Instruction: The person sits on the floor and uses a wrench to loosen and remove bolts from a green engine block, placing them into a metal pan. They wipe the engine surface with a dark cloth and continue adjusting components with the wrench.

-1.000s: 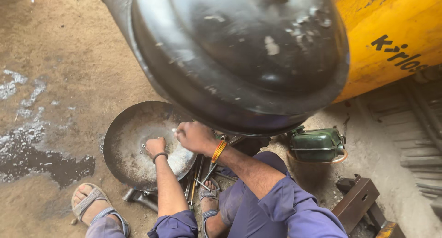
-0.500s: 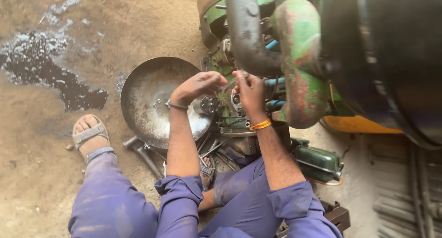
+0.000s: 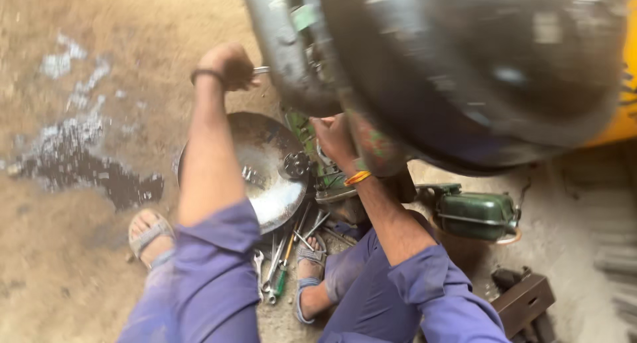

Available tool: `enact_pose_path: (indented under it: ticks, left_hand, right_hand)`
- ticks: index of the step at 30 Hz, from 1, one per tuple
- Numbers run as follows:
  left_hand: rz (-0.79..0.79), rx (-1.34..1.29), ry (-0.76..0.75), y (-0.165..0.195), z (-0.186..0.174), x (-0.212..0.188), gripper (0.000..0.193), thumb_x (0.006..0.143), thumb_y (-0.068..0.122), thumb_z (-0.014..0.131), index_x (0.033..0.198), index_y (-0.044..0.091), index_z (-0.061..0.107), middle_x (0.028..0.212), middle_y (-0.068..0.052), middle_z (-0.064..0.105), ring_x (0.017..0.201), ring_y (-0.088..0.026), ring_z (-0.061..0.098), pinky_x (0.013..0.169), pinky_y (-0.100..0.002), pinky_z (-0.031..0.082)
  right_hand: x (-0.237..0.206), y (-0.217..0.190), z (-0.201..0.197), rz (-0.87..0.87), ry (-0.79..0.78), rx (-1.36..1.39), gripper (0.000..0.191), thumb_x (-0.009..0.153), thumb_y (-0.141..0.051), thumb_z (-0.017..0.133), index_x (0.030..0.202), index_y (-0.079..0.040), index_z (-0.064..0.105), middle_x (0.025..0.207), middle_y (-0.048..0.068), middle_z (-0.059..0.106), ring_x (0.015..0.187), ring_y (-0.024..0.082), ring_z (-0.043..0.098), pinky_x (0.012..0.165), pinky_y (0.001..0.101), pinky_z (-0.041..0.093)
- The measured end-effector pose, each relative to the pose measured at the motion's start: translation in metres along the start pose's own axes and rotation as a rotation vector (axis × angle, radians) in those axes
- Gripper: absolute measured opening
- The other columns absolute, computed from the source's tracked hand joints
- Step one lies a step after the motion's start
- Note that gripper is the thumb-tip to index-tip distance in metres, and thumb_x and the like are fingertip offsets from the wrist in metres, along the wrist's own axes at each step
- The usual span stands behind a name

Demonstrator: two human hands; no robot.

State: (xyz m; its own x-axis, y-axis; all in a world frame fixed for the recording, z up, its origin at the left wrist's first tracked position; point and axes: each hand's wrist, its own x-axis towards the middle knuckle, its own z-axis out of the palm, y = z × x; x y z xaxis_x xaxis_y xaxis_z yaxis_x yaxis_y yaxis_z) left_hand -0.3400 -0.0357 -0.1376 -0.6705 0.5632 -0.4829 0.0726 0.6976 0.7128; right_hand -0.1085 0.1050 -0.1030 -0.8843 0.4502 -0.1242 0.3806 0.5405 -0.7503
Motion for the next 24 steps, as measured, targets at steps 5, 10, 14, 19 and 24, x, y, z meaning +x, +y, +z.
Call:
enact_pose_path:
  ticks: [5,10,14,19,24]
  left_hand:
    - [-0.246,0.672,0.135,0.017,-0.029,0.021,0.021,0.097,0.018,0.063,0.114,0.013,0.073,0.126,-0.011,0.069,0.109,-0.03,0.065,0.08,-0.049,0.056]
    - [0.198,0.519,0.464,-0.025,-0.011,0.048,0.037,0.098,0.038,0.074,0.1,0.001,0.078,0.099,-0.021,0.074,0.087,-0.037,0.07,0.071,-0.047,0.055]
    - [0.233,-1.057,0.344,-0.06,0.022,0.064,0.026,0.094,0.026,0.085,0.099,0.003,0.076,0.072,-0.002,0.064,0.055,-0.012,0.056,0.048,-0.031,0.047]
    - [0.171,-1.191,0.721,-0.037,0.058,0.074,0.016,0.093,0.018,0.073,0.09,0.003,0.067,0.077,-0.005,0.072,0.052,-0.011,0.069,0.045,-0.03,0.061]
    - [0.101,-1.168,0.948,0.0,0.082,0.082,0.014,0.095,0.015,0.067,0.101,0.003,0.063,0.087,-0.018,0.074,0.069,-0.03,0.072,0.057,-0.04,0.058]
  right_hand:
    - [-0.006,-0.022,-0.007,-0.423,0.183,0.199,0.032,0.094,-0.021,0.071,0.116,0.002,0.073,0.11,0.011,0.078,0.096,0.018,0.074,0.077,0.0369,0.06]
    - [-0.012,-0.033,-0.006,-0.498,0.267,-0.169,0.042,0.092,-0.028,0.076,0.12,0.003,0.069,0.113,0.021,0.073,0.104,0.038,0.07,0.088,0.0484,0.054]
    - [0.001,-0.021,0.009,-0.224,0.162,-0.435,0.049,0.091,-0.04,0.078,0.122,-0.003,0.07,0.116,0.024,0.072,0.109,0.042,0.067,0.094,0.0486,0.053]
    - [0.011,0.004,0.024,-0.274,0.094,-0.383,0.067,0.096,-0.034,0.077,0.143,0.005,0.049,0.141,0.029,0.058,0.135,0.041,0.055,0.113,0.0475,0.047]
    - [0.014,0.014,0.027,-0.29,0.024,-0.213,0.093,0.092,-0.023,0.075,0.161,-0.001,0.017,0.165,0.026,0.029,0.153,0.039,0.032,0.106,0.0417,0.053]
